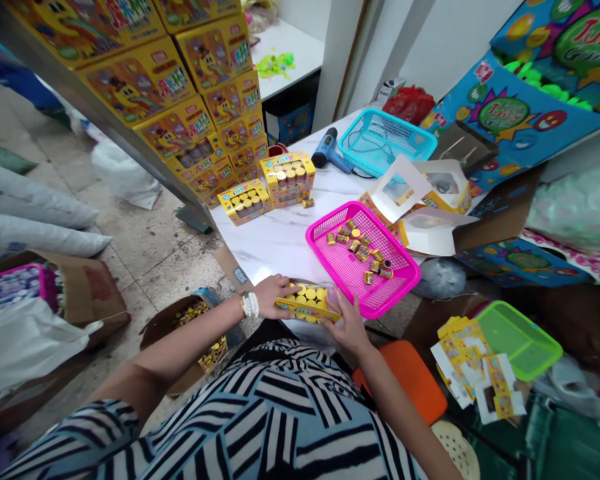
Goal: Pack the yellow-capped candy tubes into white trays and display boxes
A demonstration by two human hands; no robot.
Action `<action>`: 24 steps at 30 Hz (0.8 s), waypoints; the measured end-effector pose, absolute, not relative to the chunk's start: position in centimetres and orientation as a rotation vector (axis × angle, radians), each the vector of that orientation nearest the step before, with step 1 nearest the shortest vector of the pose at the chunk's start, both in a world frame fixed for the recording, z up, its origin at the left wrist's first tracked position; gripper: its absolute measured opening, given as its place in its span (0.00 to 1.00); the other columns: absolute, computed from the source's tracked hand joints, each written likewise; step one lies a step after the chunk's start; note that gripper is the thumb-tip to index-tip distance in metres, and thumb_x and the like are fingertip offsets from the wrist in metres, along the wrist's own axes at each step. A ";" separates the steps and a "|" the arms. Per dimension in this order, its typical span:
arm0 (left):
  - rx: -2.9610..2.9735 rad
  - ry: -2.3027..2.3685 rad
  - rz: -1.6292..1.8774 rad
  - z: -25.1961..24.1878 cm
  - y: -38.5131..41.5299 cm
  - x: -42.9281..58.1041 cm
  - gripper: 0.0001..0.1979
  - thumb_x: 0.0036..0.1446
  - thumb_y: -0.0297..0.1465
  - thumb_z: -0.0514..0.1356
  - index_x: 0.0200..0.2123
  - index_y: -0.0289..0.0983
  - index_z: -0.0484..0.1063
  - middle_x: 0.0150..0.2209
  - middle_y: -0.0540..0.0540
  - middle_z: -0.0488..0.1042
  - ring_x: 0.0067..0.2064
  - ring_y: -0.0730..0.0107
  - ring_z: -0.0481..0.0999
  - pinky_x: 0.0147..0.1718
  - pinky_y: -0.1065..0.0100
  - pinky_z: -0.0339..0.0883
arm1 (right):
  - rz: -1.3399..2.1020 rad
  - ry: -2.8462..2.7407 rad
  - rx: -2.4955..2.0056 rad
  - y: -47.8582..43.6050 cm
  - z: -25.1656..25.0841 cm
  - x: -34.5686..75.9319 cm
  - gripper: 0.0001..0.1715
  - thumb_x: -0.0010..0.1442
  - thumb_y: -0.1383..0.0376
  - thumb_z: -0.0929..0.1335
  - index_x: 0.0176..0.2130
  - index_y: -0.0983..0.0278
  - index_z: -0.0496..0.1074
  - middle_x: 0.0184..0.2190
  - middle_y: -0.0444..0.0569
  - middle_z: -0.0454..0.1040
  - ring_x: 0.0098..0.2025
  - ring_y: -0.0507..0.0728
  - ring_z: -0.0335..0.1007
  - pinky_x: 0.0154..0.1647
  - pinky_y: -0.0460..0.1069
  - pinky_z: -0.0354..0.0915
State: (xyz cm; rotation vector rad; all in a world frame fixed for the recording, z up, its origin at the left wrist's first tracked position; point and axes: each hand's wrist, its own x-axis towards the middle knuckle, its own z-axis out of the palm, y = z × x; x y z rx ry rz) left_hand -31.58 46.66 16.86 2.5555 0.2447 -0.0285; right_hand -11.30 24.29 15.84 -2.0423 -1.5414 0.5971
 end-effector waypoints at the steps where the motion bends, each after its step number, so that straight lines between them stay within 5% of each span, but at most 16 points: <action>1: 2.554 0.226 -0.014 16.8 46.5 -31.9 0.41 0.48 0.59 0.61 0.60 0.43 0.69 0.41 0.41 0.71 0.40 0.54 0.69 0.41 0.55 0.65 | 0.606 -1.570 -2.026 24.2 15.9 -11.2 0.42 0.63 0.51 0.67 0.69 0.60 0.54 0.59 0.57 0.72 0.68 0.67 0.57 0.70 0.75 0.33; 5: 2.466 0.222 0.091 16.5 45.9 -32.6 0.37 0.48 0.56 0.62 0.57 0.43 0.72 0.45 0.40 0.70 0.45 0.52 0.69 0.46 0.53 0.63 | 0.553 -1.487 -2.050 24.6 15.4 -11.1 0.36 0.63 0.52 0.67 0.66 0.58 0.61 0.60 0.55 0.71 0.65 0.67 0.64 0.70 0.75 0.35; 10: 2.286 0.361 0.232 16.2 45.0 -32.6 0.35 0.50 0.53 0.63 0.57 0.40 0.69 0.56 0.39 0.71 0.50 0.49 0.71 0.51 0.51 0.64 | 0.407 -1.286 -2.140 26.2 15.4 -11.6 0.45 0.62 0.51 0.68 0.70 0.62 0.52 0.50 0.54 0.79 0.56 0.66 0.73 0.71 0.69 0.45; 17: 2.044 0.897 0.307 14.7 44.1 -31.6 0.32 0.61 0.44 0.56 0.63 0.35 0.55 0.36 0.43 0.76 0.38 0.54 0.78 0.40 0.57 0.70 | 0.306 -1.425 -2.114 26.9 15.2 -11.7 0.29 0.68 0.56 0.63 0.66 0.54 0.61 0.55 0.49 0.76 0.54 0.60 0.73 0.72 0.69 0.39; 21: 2.045 1.014 0.318 14.1 43.4 -31.3 0.29 0.62 0.41 0.55 0.62 0.35 0.56 0.33 0.45 0.74 0.35 0.56 0.78 0.36 0.60 0.70 | 0.342 -1.482 -2.071 27.2 14.6 -11.4 0.33 0.66 0.54 0.64 0.67 0.61 0.61 0.51 0.57 0.72 0.54 0.63 0.67 0.63 0.64 0.59; 24: 1.998 1.063 0.375 14.0 42.9 -31.2 0.24 0.63 0.39 0.53 0.60 0.36 0.58 0.31 0.46 0.74 0.33 0.58 0.77 0.35 0.62 0.68 | 0.386 -1.584 -2.043 27.7 14.3 -10.9 0.40 0.62 0.51 0.67 0.67 0.65 0.60 0.50 0.60 0.67 0.54 0.66 0.63 0.55 0.62 0.65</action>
